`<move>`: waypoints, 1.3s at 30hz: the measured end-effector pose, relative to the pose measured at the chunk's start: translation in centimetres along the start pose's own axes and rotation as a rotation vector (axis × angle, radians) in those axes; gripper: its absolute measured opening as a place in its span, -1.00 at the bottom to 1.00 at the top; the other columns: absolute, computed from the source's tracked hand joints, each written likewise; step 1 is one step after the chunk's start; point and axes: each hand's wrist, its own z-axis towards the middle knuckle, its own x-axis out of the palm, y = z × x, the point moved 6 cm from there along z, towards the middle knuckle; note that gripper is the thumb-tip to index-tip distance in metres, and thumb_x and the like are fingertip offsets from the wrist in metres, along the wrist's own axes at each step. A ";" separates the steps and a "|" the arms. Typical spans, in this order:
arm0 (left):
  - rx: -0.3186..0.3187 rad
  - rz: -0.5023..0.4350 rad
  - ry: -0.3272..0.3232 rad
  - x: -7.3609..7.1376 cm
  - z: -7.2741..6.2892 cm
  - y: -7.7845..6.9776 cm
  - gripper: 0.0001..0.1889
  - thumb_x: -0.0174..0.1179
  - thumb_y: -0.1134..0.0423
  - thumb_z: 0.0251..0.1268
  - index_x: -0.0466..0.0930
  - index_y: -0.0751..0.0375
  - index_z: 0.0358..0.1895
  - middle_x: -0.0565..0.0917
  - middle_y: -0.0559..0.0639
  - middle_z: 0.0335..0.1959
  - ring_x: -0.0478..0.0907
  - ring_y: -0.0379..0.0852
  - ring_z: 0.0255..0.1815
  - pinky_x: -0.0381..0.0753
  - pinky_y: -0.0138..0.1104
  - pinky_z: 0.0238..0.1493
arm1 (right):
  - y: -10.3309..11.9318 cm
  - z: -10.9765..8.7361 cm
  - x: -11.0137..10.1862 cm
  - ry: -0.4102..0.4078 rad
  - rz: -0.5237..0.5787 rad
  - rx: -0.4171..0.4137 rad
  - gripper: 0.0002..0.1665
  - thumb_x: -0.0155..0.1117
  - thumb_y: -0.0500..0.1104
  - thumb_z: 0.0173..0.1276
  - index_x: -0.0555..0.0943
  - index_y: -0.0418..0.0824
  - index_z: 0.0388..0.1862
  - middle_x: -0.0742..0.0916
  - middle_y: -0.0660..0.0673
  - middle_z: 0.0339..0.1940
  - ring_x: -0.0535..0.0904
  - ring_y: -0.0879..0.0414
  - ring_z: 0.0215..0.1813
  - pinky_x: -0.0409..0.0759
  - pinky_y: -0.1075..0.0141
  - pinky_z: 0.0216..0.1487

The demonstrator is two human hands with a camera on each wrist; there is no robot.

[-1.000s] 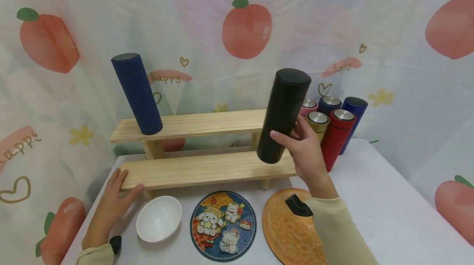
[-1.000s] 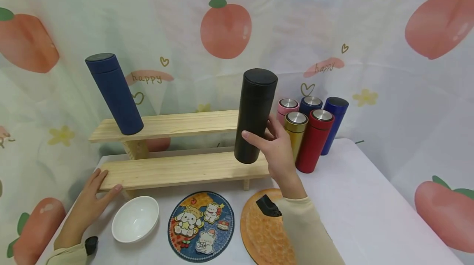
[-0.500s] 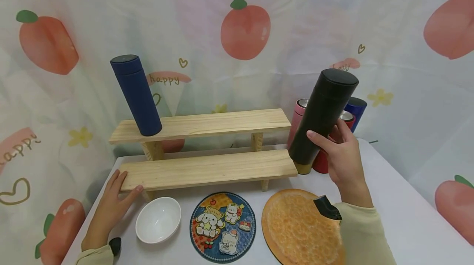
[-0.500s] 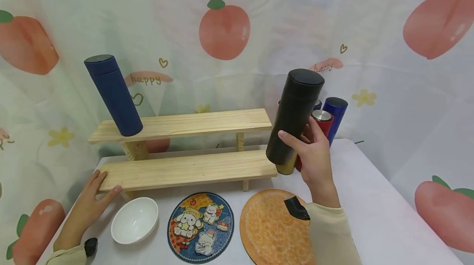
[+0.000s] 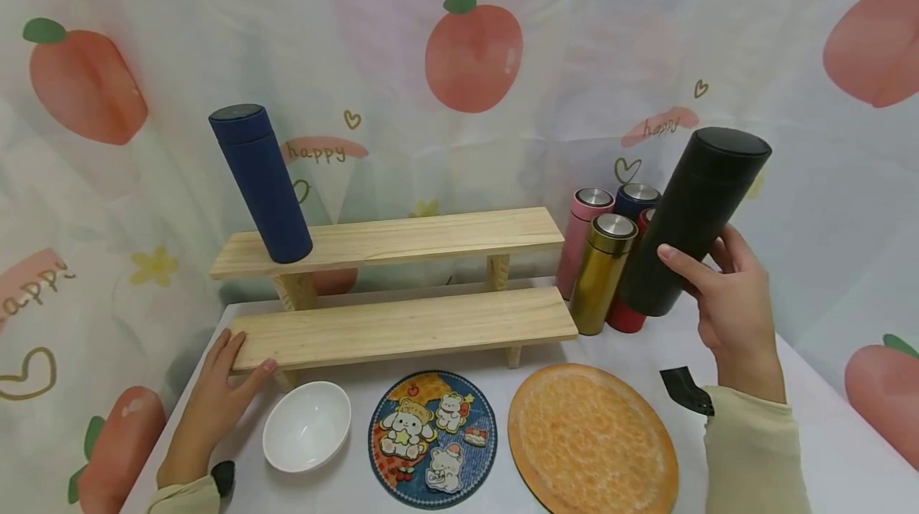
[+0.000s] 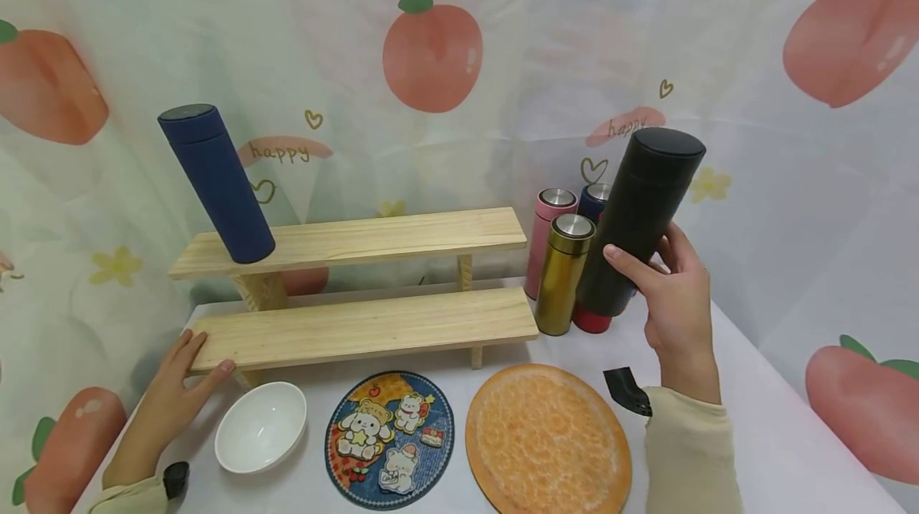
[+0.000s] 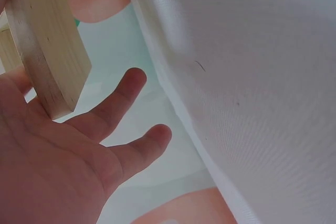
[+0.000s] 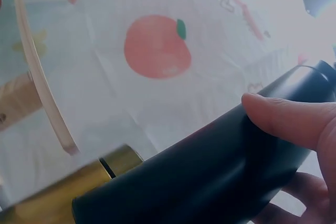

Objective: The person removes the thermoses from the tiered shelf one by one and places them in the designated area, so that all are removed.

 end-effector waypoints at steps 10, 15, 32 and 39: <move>-0.032 -0.001 0.012 0.0 0.0 0.1 0.08 0.18 -0.29 0.57 -0.15 0.42 0.72 -0.30 0.47 0.73 -0.23 0.60 0.67 -0.04 0.49 0.50 | -1.5 1.5 -4.3 -0.143 -0.017 0.093 -0.03 0.54 -0.19 0.44 0.32 0.22 0.71 0.41 -0.08 0.63 0.42 0.14 0.39 -0.12 -0.22 0.67; -0.041 0.002 0.019 0.1 0.0 0.2 0.08 0.18 -0.29 0.56 -0.15 0.43 0.71 -0.31 0.48 0.72 -0.24 0.60 0.67 -0.05 0.49 0.50 | -3.2 2.3 -6.0 -0.191 -0.026 0.161 0.02 0.60 -0.15 0.38 0.32 0.24 0.71 0.51 0.06 0.34 0.48 0.20 0.21 -0.08 -0.17 0.66; -0.041 0.013 0.012 -0.1 0.0 0.0 0.09 0.17 -0.30 0.57 -0.17 0.42 0.72 -0.31 0.46 0.73 -0.26 0.58 0.68 -0.06 0.48 0.51 | -9.9 4.7 -9.3 -0.180 -0.006 0.219 0.05 0.58 -0.18 0.40 0.28 0.26 0.73 0.36 -0.10 0.62 0.40 0.08 0.44 0.00 -0.07 0.61; -0.031 0.004 0.000 0.0 0.0 -0.1 0.07 0.18 -0.28 0.57 -0.14 0.43 0.71 -0.29 0.47 0.73 -0.23 0.60 0.67 -0.04 0.49 0.49 | -11.7 4.8 -9.5 -0.158 -0.022 0.269 0.09 0.54 -0.12 0.45 0.15 0.31 0.77 0.15 -0.03 0.79 0.22 0.06 0.62 -0.12 -0.18 0.64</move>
